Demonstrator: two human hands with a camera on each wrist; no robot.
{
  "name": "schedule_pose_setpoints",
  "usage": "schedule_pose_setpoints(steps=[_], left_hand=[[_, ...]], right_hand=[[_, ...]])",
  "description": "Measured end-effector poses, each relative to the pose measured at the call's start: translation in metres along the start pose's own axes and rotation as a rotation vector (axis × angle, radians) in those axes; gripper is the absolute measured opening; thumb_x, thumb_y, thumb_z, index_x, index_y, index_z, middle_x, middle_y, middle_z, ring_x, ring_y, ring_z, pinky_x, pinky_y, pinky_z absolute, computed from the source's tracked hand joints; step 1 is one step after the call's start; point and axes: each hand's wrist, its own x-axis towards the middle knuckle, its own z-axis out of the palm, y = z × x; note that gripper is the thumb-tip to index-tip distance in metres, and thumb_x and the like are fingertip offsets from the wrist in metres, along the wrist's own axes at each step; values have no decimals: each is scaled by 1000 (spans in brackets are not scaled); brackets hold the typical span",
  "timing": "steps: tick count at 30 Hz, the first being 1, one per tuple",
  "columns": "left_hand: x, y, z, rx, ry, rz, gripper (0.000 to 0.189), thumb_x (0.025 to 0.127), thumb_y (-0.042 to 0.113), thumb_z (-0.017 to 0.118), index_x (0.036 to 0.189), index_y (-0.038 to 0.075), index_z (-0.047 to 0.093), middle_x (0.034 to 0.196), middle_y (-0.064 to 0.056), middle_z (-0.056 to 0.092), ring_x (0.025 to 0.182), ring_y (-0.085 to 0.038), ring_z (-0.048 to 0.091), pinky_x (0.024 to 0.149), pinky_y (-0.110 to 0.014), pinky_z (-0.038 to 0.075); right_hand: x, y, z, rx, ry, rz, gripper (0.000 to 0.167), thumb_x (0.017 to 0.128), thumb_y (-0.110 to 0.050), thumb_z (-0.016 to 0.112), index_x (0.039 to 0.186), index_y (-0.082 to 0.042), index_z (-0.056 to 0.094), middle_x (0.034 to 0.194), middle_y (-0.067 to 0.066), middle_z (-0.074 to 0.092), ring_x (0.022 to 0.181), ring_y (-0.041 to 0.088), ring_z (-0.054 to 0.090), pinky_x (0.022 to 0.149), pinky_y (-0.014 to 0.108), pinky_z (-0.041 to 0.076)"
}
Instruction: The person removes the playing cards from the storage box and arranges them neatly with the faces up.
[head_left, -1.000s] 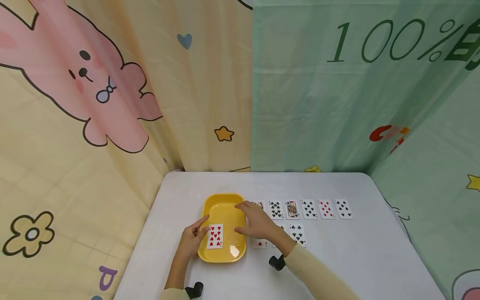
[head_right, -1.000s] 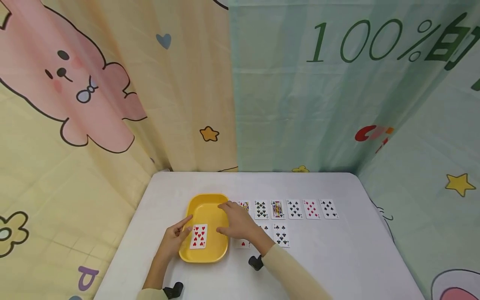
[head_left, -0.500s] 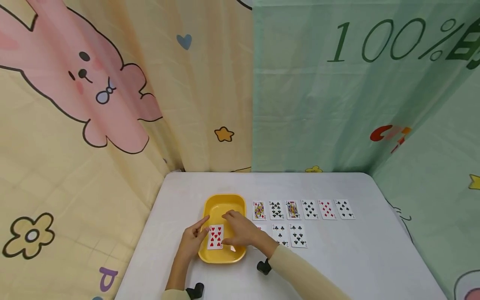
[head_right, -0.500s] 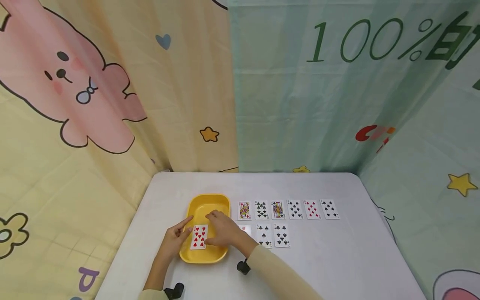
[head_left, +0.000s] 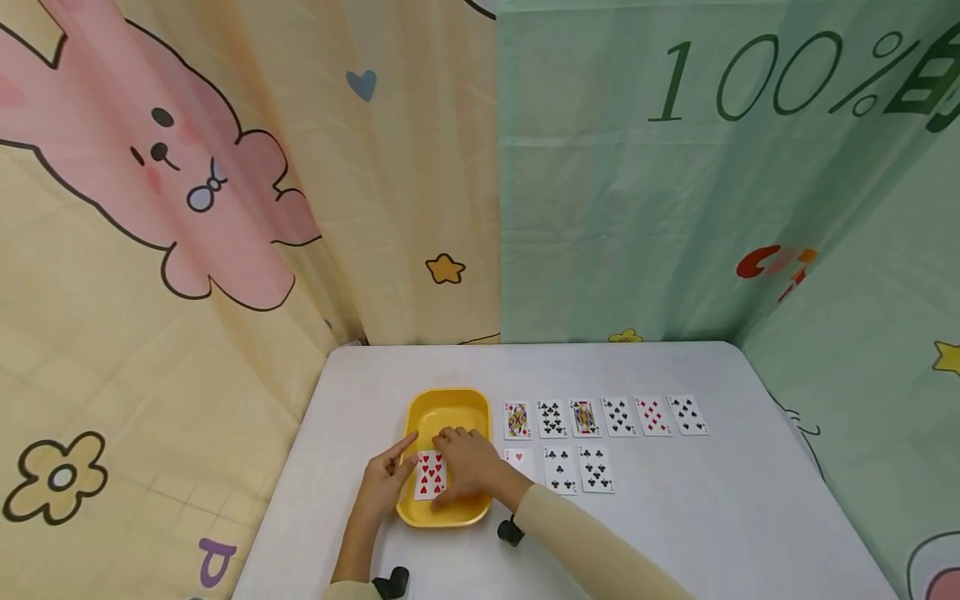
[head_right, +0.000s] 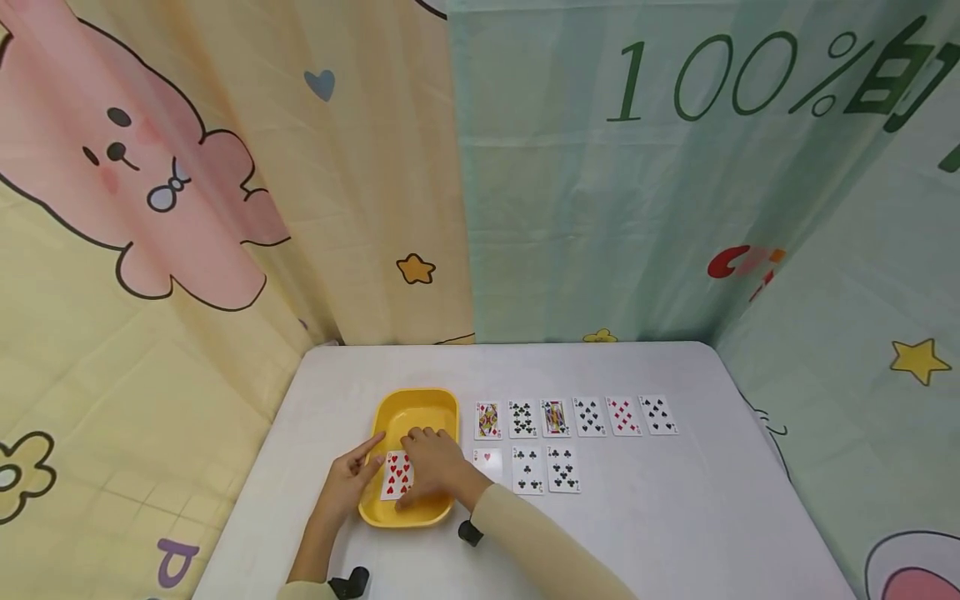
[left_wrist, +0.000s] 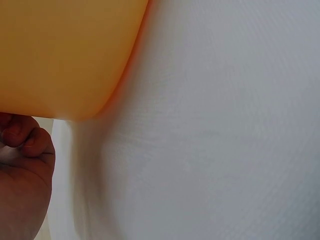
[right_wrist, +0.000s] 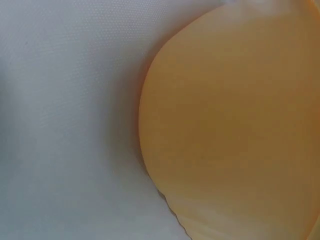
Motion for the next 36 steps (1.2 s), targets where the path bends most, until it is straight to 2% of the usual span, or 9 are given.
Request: schedule_pose_setpoints(steps=[3, 5, 13, 23, 29, 36], left_hand=[[-1, 0, 0, 2, -6, -6, 45, 101, 19, 67, 144, 30, 62, 78, 1, 36, 59, -7, 35, 50, -21, 34], [-1, 0, 0, 8, -4, -5, 45, 101, 20, 67, 144, 30, 62, 78, 0, 38, 58, -7, 35, 50, -21, 34], [1, 1, 0, 15, 7, -14, 44, 101, 20, 67, 143, 33, 63, 77, 0, 38, 58, -9, 36, 49, -21, 34], [1, -2, 1, -5, -7, -35, 45, 101, 20, 67, 144, 33, 62, 81, -1, 40, 59, -8, 37, 51, -20, 36], [1, -1, 1, -3, 0, -29, 44, 102, 19, 66, 142, 34, 63, 76, 0, 37, 60, -10, 36, 51, -20, 34], [0, 1, 1, 13, 11, -36, 44, 100, 20, 67, 143, 33, 63, 78, -1, 39, 61, -12, 39, 51, -21, 36]], right_hand=[[1, -2, 3, -58, -25, 13, 113, 65, -88, 71, 151, -20, 48, 150, -2, 50, 135, 21, 49, 116, 46, 40], [1, -4, 3, -82, -27, 16, 111, 64, -88, 73, 149, -20, 50, 148, -2, 51, 132, 20, 49, 115, 45, 41], [3, -8, 1, -112, -11, 0, 84, 72, -77, 76, 133, -22, 65, 137, -2, 58, 121, 18, 54, 107, 38, 45], [0, -6, 0, -34, -11, -11, 84, 71, -70, 81, 139, -25, 61, 136, -3, 58, 122, 17, 53, 109, 38, 43], [-8, -2, -15, -6, 5, 7, 87, 72, -64, 85, 142, -21, 58, 140, -3, 57, 127, 18, 52, 113, 40, 42], [-24, 19, -32, 56, 98, -8, 87, 70, -62, 88, 140, -18, 60, 136, -2, 59, 123, 17, 54, 108, 35, 46]])
